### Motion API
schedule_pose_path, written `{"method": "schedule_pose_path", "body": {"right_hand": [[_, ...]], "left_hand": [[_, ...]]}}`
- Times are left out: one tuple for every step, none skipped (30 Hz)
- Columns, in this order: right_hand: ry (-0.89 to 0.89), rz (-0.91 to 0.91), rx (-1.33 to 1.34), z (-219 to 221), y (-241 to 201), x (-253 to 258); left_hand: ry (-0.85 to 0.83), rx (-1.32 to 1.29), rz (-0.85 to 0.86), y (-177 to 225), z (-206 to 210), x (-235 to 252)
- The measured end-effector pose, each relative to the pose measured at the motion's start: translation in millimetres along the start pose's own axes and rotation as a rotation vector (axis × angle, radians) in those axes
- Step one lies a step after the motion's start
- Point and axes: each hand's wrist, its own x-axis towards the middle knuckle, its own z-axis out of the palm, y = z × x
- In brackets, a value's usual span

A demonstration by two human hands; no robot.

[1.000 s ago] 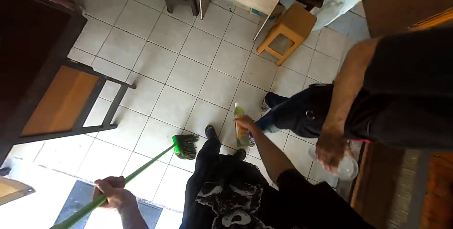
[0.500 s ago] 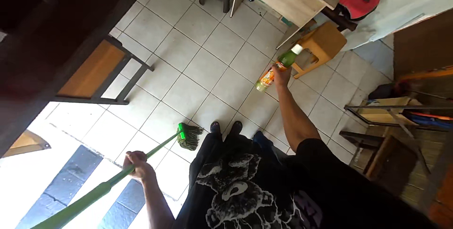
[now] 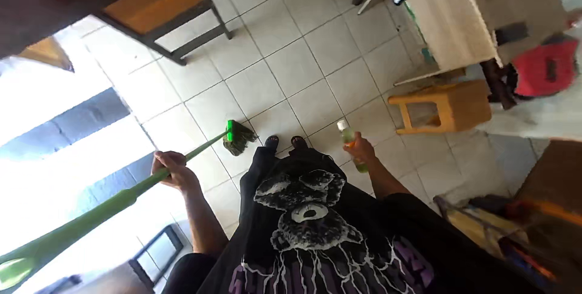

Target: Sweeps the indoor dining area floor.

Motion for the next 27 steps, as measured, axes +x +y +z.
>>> {"method": "schedule_pose_path", "body": {"right_hand": [[-0.063,-0.030,-0.080,0.2,-6.2,4.6],[-0.113,-0.068,-0.143,1.3,-12.5,9.7],[-0.150,-0.112,-0.194,2.7,-19.6,15.8],[-0.177,-0.156,-0.243,3.1,-30.2,22.4],[-0.202,-0.204,-0.300,2.9,-44.6,28.1],[-0.226,-0.252,-0.368,2.7,-61.4,31.9],[-0.253,-0.293,-0.435,2.4,-79.5,33.7],[-0.276,-0.331,-0.486,2.9,-97.5,34.8],[-0.284,-0.370,-0.528,4.2,-115.4,35.9],[-0.280,-0.410,-0.553,6.1,-133.4,36.3],[-0.264,-0.450,-0.570,8.6,-151.7,36.0],[-0.243,-0.494,-0.581,11.2,-171.7,36.2],[-0.222,-0.545,-0.597,13.9,-193.9,36.2],[-0.202,-0.602,-0.617,15.5,-217.8,33.7],[-0.191,-0.654,-0.652,15.1,-244.0,27.7],[-0.184,-0.701,-0.674,15.1,-269.0,21.0],[-0.176,-0.747,-0.672,16.8,-290.9,15.2],[-0.159,-0.793,-0.652,20.3,-310.2,11.1],[-0.137,-0.839,-0.616,24.6,-327.7,7.9],[-0.116,-0.889,-0.556,29.4,-342.8,5.5],[-0.110,-0.940,-0.479,34.0,-354.8,3.8],[-0.109,-0.989,-0.396,38.4,-362.6,2.6],[-0.107,-1.034,-0.305,43.2,-366.5,2.6],[-0.103,-1.072,-0.213,47.7,-367.8,2.9],[-0.101,-1.104,-0.118,51.9,-366.4,3.8],[-0.103,-1.137,-0.032,56.0,-362.7,6.2],[-0.113,-1.157,0.019,59.3,-357.1,9.0]], "left_hand": [[0.051,0.006,0.012,12.4,-5.1,-15.1],[0.108,0.006,0.031,24.9,-10.0,-32.1],[0.176,0.005,0.054,36.6,-14.1,-50.0],[0.254,0.007,0.075,47.7,-17.8,-68.0],[0.334,0.012,0.087,59.3,-21.6,-85.7],[0.410,0.016,0.094,72.2,-24.1,-103.0],[0.475,0.015,0.101,86.2,-25.5,-120.6],[0.529,0.008,0.107,100.7,-25.2,-137.6],[0.574,-0.005,0.115,114.3,-24.1,-153.6],[0.621,-0.005,0.125,125.8,-23.4,-169.4],[0.661,0.006,0.129,134.4,-23.1,-185.5],[0.693,0.019,0.128,140.2,-22.3,-201.2],[0.711,0.034,0.118,144.3,-20.6,-216.5],[0.726,0.050,0.103,146.9,-18.6,-231.0],[0.748,0.049,0.097,148.6,-15.8,-244.0],[0.770,0.045,0.087,150.6,-12.4,-256.5],[0.790,0.045,0.074,152.0,-9.3,-269.9],[0.812,0.042,0.064,152.9,-7.3,-283.2],[0.839,0.024,0.061,151.8,-7.6,-296.6],[0.875,0.004,0.061,150.2,-9.2,-310.4],[0.916,-0.010,0.056,150.4,-11.1,-324.4],[0.964,-0.020,0.047,151.9,-13.0,-338.7],[1.021,-0.026,0.041,154.5,-14.8,-352.4],[1.081,-0.026,0.032,157.5,-16.9,-366.1],[1.140,-0.022,0.024,160.4,-19.6,-380.2],[1.197,-0.014,0.016,163.5,-22.9,-394.7],[1.248,-0.004,0.004,167.2,-27.2,-410.1]]}}
